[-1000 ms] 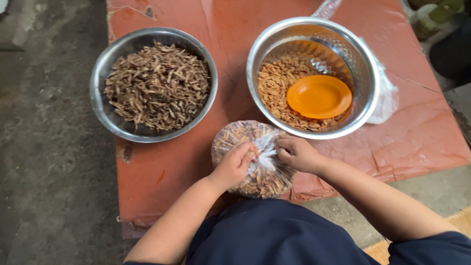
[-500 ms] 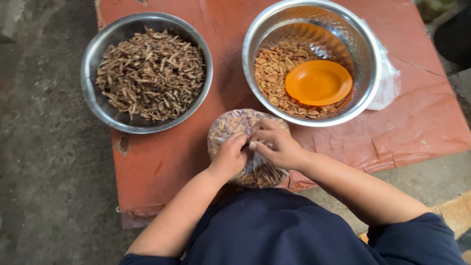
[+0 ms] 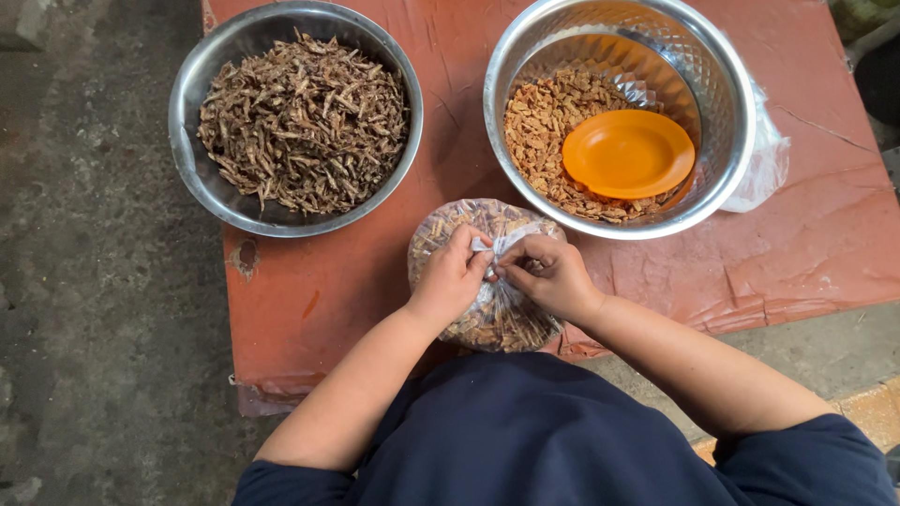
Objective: The person scoops dried fish from a metal bowl using an orange plastic scoop and transfers it into a clear plastic bag. The person then ties the bag closed and places it on the table.
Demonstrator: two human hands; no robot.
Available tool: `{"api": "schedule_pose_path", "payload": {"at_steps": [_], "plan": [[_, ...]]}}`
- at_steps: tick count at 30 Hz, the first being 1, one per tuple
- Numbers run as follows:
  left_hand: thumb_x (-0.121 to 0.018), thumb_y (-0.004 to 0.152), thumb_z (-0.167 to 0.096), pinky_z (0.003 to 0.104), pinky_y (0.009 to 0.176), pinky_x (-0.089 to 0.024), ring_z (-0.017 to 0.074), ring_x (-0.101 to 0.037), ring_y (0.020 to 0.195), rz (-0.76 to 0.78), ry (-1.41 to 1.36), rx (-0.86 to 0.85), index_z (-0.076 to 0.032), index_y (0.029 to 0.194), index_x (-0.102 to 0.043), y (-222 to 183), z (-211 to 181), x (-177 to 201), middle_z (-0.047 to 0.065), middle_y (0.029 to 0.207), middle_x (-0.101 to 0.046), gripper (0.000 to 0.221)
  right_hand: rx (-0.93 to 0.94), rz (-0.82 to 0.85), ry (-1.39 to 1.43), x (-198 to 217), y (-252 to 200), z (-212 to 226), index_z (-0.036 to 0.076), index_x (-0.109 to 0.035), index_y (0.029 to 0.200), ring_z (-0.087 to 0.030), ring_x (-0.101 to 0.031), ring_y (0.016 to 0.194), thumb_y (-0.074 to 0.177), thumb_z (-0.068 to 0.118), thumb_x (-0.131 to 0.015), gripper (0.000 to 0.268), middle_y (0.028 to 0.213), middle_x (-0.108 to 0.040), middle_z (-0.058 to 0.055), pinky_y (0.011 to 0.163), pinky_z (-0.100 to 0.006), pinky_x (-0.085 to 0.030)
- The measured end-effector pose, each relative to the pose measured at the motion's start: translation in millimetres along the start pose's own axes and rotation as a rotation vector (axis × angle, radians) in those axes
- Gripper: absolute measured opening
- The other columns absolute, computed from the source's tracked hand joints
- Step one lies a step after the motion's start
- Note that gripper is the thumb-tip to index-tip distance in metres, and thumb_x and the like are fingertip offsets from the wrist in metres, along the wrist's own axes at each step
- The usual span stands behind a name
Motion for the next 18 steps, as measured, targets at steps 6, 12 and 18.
{"api": "schedule_pose_path", "payload": {"at_steps": [6, 12, 18], "plan": [[-0.072, 0.082, -0.003, 0.036, 0.073, -0.062, 0.0251, -0.077, 0.085, -0.073, 0.106, -0.169, -0.008, 0.139, -0.034, -13, -9, -5, 0.015, 0.102, -0.070, 0.068, -0.045, -0.051, 0.032, -3, -3, -2, 0.002, -0.077, 0.095, -0.013, -0.071, 0.083, 0.086, 0.001, -0.077, 0.009, 0.092, -0.076, -0.007, 0.077, -0.027, -0.057], [-0.074, 0.086, 0.000, 0.034, 0.073, -0.061, 0.0243, -0.072, 0.084, -0.259, 0.338, -0.377, -0.005, 0.142, -0.039, -31, -13, -18, 0.012, 0.101, -0.066, 0.066, -0.034, -0.103, -0.082, -6, -7, 0, 0.001, -0.076, 0.095, -0.013, -0.068, 0.078, 0.086, 0.001, -0.075, 0.009, 0.088, -0.073, -0.007, 0.070, -0.027, -0.055], [-0.072, 0.086, 0.005, 0.032, 0.073, -0.061, 0.0242, -0.072, 0.083, -0.359, 0.333, -0.454, -0.004, 0.140, -0.039, -32, -13, -21, 0.012, 0.100, -0.063, 0.064, -0.177, -0.122, 0.022, -8, -8, -4, 0.000, -0.071, 0.093, -0.010, -0.063, 0.073, 0.088, 0.004, -0.074, 0.006, 0.085, -0.072, -0.007, 0.064, -0.027, -0.053]]}}
Point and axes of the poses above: each hand's wrist, its own y-axis towards the middle knuckle, its own x-axis out of the back of the hand, z = x × y, the point moved 3 cm from there along y, towards the middle knuckle
